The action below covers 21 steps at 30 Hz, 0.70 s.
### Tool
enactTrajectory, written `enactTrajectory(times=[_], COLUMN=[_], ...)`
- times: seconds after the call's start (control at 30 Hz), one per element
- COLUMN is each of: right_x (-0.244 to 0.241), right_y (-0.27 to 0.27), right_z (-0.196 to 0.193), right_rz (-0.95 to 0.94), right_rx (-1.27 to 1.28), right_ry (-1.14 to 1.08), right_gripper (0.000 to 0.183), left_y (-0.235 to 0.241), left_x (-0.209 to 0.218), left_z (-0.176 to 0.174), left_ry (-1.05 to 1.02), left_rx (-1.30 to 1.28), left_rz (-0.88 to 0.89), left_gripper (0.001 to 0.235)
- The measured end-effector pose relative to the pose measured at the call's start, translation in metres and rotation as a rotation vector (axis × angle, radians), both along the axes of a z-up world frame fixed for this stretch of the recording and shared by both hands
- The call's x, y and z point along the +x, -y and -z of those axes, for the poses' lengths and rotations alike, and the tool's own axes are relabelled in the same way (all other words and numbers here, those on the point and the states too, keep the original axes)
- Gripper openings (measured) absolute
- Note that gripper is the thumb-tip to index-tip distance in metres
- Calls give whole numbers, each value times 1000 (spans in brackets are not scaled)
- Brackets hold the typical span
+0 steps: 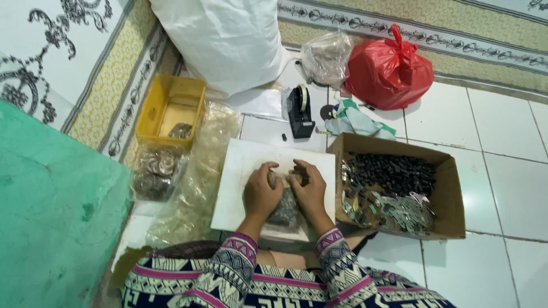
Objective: The person is sitting on the floor, sorting and inspecting small silver-colored metal components from a white board into a cardboard box.
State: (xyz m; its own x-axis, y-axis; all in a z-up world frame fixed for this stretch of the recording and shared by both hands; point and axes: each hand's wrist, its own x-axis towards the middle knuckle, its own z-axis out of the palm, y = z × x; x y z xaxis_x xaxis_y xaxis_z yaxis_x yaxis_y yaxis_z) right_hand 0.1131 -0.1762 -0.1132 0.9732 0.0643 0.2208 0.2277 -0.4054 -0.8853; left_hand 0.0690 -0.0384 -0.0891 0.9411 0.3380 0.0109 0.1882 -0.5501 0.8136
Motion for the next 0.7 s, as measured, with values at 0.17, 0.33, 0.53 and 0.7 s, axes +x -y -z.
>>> enactTrajectory(times=[0.17, 0.33, 0.53, 0.7], right_x=[68, 161, 228, 240], right_y=[18, 33, 34, 26], right_z=[18, 31, 71, 72], right_rz=[14, 193, 143, 117], right_rx=[-41, -133, -271, -54], right_ry=[-108, -174, -158, -607], right_gripper=[26, 15, 20, 19], left_y=[6, 8, 7, 7], left_x=[-2, -1, 2, 1], left_z=[-6, -3, -10, -13], left_ry=[64, 105, 9, 83], left_rx=[42, 54, 80, 86], left_rz=[8, 17, 19, 19], left_gripper=[35, 35, 39, 38])
